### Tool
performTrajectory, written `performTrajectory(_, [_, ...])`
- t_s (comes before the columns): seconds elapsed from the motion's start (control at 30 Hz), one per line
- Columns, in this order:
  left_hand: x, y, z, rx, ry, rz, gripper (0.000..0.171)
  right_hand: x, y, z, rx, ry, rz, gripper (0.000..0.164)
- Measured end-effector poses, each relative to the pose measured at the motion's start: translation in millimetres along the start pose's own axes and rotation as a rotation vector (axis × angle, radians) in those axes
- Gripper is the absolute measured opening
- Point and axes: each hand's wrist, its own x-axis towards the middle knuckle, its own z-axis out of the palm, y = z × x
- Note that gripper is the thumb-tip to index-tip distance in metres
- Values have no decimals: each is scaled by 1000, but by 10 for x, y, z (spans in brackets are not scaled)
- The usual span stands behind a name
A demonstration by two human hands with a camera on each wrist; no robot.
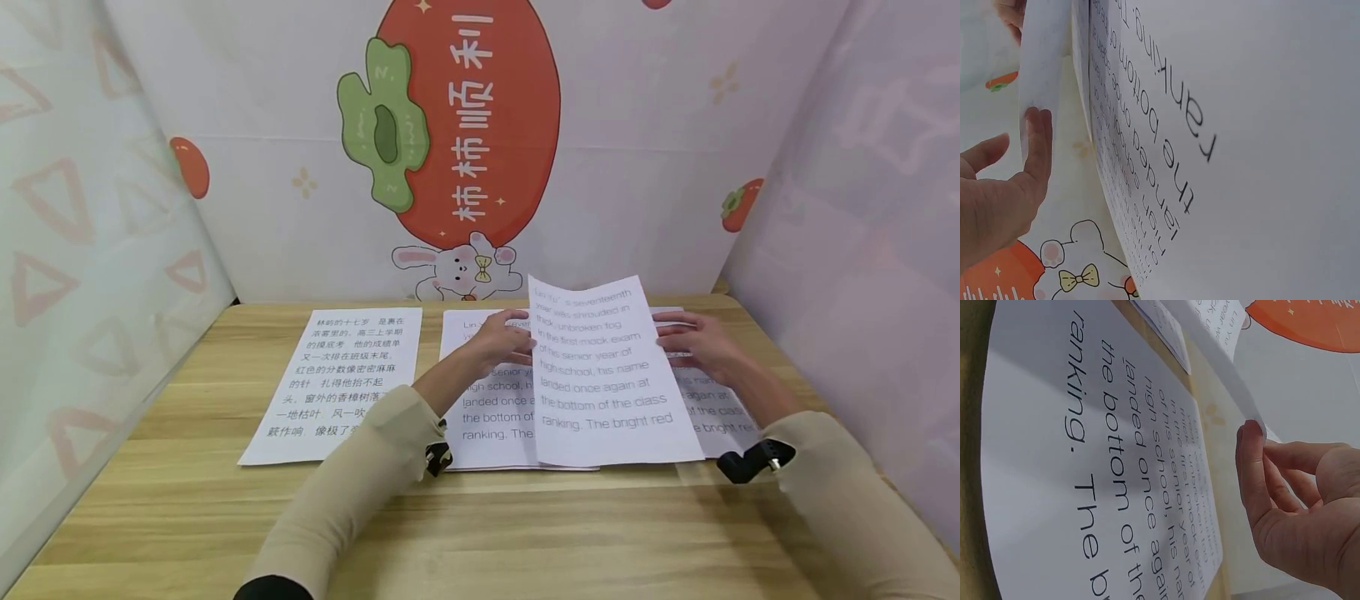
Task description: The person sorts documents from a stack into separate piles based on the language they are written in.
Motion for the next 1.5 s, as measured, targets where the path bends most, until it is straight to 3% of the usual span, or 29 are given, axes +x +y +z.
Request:
performTrajectory(0.27, [30,-22,161,7,-76,-59,64,-24,75,-152,-38,42,27,59])
performTrajectory(0.7, [65,-15,461,-122,-187,-65,53,-22,227,-394,-52,87,62,62])
performTrajectory(0.93, [55,-62,656,-104,-241,-54,55,-33,267,-504,-70,127,84,62])
performTrajectory(1.13, [54,-113,789,-133,-253,-50,54,-64,338,-596,-75,195,142,60])
performTrajectory(1.33, [44,-113,875,-121,-248,-13,65,-85,370,-661,-28,249,134,51])
performTrajectory(1.5, [48,-116,920,-97,-253,-9,68,-88,364,-665,-70,295,156,58])
